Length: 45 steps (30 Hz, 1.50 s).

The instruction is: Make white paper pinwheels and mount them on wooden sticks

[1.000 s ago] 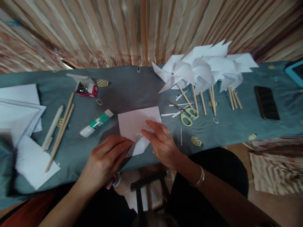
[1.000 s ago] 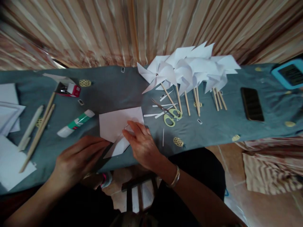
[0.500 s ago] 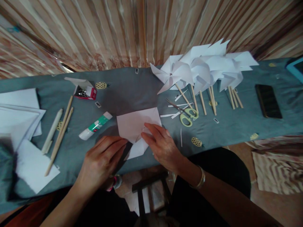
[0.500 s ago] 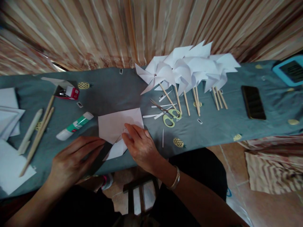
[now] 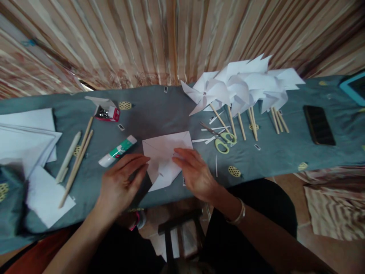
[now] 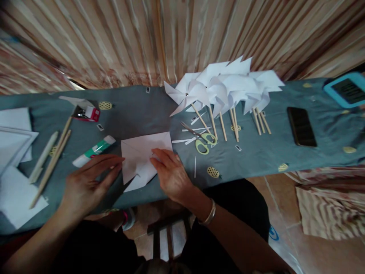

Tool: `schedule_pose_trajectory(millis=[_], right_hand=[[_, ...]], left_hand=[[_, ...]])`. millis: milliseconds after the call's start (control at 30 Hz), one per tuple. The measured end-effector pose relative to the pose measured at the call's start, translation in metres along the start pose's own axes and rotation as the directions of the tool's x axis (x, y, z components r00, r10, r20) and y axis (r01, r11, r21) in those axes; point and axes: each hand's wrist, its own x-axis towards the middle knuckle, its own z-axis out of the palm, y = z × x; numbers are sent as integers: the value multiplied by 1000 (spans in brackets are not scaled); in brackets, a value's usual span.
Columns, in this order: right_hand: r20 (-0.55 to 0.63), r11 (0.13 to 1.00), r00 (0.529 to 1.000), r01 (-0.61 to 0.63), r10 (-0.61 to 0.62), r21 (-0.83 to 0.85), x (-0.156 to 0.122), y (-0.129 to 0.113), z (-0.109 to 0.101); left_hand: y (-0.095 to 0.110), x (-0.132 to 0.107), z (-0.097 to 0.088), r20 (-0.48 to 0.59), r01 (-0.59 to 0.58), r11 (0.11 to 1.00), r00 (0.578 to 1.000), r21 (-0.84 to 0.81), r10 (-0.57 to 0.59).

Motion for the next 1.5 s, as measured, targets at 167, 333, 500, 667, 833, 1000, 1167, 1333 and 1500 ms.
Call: schedule_pose_trajectory(millis=[167,333,500,667,833,1000,1167,1333,1500], right_hand=[[-99,981,977,-185,189,53,10,22,-17],[-94,974,970,-226,226,17,14,30,-17],[-96,979,974,-203,205,27,11,29,-17],[-93,978,974,-199,205,68,10,31,-22],[-108,965,965,-222,238,142,7,31,-29],[-180,958,943,-267,282,102,6,37,-35],[-209,960,937,-276,279,45,7,44,-37],[-188,963,944,-266,270,46,8,46,-35],[-90,974,970,-224,226,35,10,48,-35]], left_hand=[[-5,6,1,41,143,989,989,-37,-141],[-9,12,6,94,150,983,983,105,-160],[-6,18,11,124,132,990,983,54,-138],[-5,25,14,125,148,988,982,-41,-142],[-7,31,14,80,175,979,983,-108,-167],[9,27,12,-60,-56,998,997,-15,55],[35,18,31,93,-350,935,934,59,344],[36,16,48,139,-442,882,895,164,423],[25,12,39,123,-437,877,899,201,420]])
